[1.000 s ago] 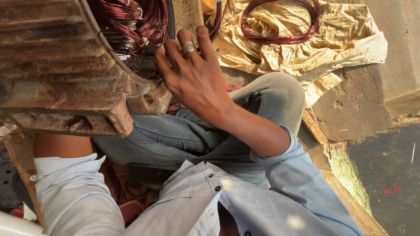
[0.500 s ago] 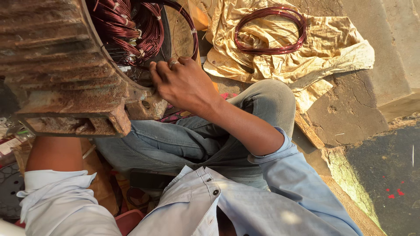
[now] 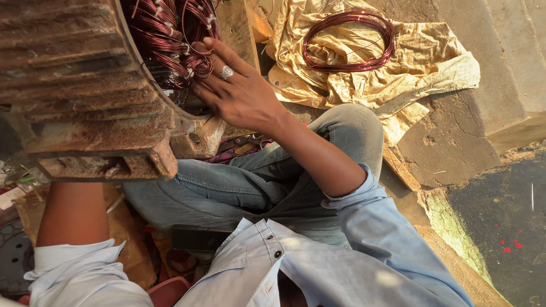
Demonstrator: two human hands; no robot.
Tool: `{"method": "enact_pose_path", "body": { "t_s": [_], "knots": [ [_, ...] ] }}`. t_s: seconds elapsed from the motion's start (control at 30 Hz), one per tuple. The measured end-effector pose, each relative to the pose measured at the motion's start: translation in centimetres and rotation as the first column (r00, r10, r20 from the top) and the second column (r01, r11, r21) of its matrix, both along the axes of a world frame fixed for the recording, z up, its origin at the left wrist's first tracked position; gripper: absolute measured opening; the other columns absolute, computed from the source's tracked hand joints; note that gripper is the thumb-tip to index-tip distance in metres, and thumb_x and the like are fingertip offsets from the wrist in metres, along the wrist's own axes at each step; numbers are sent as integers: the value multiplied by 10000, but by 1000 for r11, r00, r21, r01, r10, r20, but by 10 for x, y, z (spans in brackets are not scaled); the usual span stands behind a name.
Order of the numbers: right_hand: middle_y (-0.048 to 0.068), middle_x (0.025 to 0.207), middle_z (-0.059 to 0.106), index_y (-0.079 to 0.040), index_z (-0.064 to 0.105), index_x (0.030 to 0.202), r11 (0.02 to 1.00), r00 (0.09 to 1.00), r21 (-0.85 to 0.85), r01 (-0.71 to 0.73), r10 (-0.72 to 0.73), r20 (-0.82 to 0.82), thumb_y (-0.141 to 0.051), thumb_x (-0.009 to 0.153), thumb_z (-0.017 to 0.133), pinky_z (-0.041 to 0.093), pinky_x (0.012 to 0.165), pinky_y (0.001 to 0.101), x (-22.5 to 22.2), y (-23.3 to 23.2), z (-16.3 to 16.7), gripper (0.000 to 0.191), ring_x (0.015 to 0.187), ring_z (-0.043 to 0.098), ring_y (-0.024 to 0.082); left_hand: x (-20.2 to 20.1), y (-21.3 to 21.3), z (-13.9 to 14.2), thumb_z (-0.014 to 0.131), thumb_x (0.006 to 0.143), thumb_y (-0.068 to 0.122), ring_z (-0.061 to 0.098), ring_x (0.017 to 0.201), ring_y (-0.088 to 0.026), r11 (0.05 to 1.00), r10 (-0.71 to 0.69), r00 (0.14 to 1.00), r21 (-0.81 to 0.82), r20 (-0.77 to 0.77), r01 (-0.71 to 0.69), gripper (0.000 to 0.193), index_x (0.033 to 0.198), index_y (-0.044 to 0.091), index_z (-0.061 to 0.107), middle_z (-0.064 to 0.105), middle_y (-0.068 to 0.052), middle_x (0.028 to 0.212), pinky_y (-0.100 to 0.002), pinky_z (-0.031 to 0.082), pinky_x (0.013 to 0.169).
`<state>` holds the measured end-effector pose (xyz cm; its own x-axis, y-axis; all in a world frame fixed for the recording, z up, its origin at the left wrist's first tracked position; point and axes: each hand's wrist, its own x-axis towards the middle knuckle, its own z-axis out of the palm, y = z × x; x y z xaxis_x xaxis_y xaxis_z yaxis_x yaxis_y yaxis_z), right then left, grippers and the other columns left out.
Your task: The person sits on the ground and works on an electrical motor stator. They use a hammer to tap the stator, then use their hands to arrange copper windings inside the slots. Later, they use scissors to cut strips of cardboard and insert them into the stator slots as insulation.
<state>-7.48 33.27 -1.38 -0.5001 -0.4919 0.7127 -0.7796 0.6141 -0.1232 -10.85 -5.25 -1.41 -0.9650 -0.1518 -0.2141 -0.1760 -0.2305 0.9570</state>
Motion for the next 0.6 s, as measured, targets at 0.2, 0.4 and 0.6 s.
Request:
{"method": "enact_pose_path", "body": {
  "t_s": [0.2, 0.4, 0.6],
  "knots": [
    [99, 1211, 699, -46, 731, 1249, 998, 985, -45, -49, 56, 164, -158, 948, 671, 456, 995, 449, 2, 0, -12, 327, 1351, 511, 314, -5, 1, -6, 597, 1119, 233, 670, 1265, -246, 1000, -13, 1000, 20, 1, 13, 326, 1400, 69, 578, 644, -100, 1386, -414, 621, 1065],
    [64, 976, 708, -54, 765, 1142, 968, 934, -207, -141, 199, 298, -70, 856, 746, 530, 798, 413, -8, -3, -19, 287, 1086, 628, 270, 1, -2, -2, 599, 1120, 236, 669, 1271, -242, 1000, -8, 1000, 20, -3, 8, 331, 1407, 73, 574, 644, -95, 1391, -410, 621, 1071],
    [55, 991, 729, -59, 715, 983, 562, 758, -820, -111, 581, 296, 53, 911, 745, 567, 877, 415, -19, 19, -23, 137, 899, 716, 193, 7, 1, -3, 601, 1122, 239, 668, 1278, -239, 1000, -9, 1000, 27, 7, 9, 336, 1414, 76, 570, 644, -90, 1396, -406, 620, 1078]
  ]
}}
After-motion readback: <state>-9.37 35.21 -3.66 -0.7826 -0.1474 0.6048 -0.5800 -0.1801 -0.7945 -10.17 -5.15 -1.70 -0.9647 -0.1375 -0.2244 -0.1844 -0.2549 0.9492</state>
